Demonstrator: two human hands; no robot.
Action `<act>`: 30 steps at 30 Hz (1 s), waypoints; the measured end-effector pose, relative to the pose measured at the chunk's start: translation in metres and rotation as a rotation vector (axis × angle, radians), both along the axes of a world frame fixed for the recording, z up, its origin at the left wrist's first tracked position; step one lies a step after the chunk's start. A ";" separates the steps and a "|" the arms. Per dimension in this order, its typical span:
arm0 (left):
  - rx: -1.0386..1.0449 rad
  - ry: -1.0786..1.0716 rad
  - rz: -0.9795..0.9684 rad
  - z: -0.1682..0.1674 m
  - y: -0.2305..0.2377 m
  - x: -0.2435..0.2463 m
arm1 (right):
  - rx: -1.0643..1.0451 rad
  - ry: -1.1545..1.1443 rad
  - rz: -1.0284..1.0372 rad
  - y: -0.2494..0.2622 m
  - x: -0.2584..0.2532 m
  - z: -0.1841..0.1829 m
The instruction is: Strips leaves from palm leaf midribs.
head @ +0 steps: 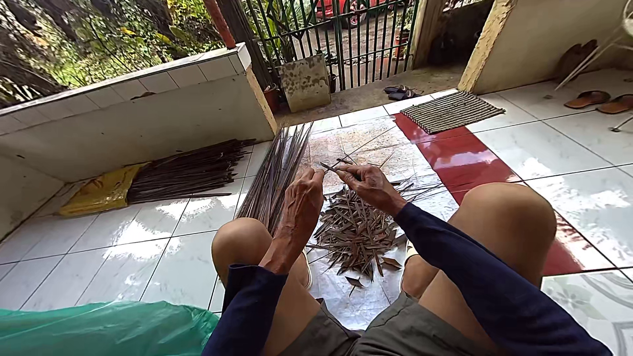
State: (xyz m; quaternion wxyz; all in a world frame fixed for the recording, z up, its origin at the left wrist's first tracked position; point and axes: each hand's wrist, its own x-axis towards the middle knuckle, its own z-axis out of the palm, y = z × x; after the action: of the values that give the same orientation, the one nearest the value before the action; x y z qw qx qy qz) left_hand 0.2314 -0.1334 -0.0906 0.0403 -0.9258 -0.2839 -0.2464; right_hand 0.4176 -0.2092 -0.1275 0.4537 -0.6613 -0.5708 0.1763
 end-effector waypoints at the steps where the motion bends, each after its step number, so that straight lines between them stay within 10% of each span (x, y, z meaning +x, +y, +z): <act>1: 0.005 0.001 -0.001 0.000 0.000 0.001 | -0.010 -0.031 -0.028 0.000 -0.001 0.000; 18: -0.032 -0.044 0.002 -0.001 0.008 -0.008 | 0.023 0.020 -0.310 0.007 0.044 -0.019; 30: -0.314 -0.226 0.018 0.015 0.008 -0.006 | 0.134 0.004 -0.040 0.001 0.002 -0.007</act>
State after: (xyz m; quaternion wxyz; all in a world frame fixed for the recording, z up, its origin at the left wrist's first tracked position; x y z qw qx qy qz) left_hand 0.2256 -0.1257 -0.0760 -0.1344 -0.8846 -0.3296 -0.3011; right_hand 0.4198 -0.2084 -0.1341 0.5016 -0.6403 -0.5670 0.1300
